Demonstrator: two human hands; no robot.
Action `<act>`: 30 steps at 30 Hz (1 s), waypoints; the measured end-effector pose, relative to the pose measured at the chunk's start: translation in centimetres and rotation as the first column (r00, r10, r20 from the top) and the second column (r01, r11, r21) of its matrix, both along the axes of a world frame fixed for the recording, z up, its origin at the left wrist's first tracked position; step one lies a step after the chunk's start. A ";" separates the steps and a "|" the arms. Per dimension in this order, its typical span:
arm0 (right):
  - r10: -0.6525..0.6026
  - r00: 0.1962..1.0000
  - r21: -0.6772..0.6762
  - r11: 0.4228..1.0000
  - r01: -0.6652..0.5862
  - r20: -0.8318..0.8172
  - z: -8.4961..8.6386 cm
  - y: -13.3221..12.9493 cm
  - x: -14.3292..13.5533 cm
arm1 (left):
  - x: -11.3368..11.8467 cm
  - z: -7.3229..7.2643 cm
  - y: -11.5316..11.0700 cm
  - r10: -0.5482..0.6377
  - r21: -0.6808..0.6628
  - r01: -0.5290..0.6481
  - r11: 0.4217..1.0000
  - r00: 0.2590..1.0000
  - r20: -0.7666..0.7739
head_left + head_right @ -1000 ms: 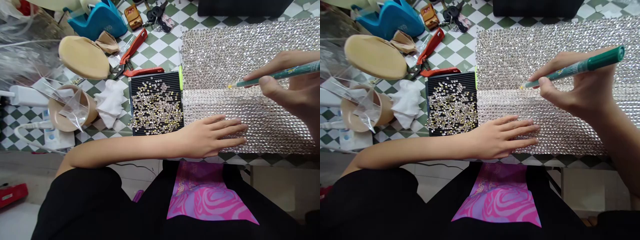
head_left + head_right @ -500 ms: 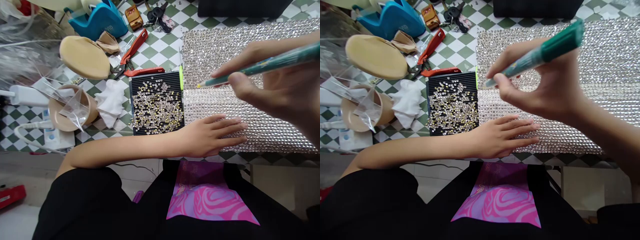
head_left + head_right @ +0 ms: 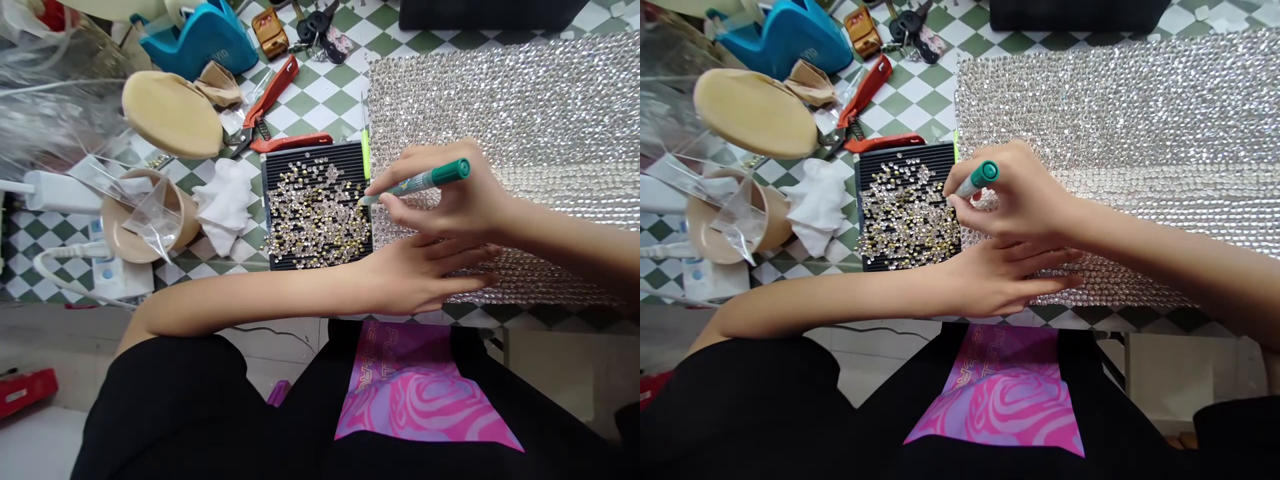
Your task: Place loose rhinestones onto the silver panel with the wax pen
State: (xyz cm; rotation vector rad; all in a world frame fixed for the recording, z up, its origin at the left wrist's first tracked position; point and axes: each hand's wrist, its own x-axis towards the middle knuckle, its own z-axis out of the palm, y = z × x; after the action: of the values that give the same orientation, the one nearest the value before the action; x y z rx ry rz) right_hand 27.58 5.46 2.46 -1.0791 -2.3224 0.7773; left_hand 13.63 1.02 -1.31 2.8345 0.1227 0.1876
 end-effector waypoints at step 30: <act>-0.504 0.849 0.199 0.825 0.528 -0.160 -0.8 -5.1 9.6 | 0.0 0.4 0.0 -0.002 0.027 0.002 1.000 0.999 -0.034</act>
State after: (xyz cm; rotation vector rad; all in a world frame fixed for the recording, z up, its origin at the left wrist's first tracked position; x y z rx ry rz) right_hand 37.17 0.39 1.65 -1.4294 -1.8373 0.3230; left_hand 13.61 1.07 -0.86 2.8652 0.1255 0.1419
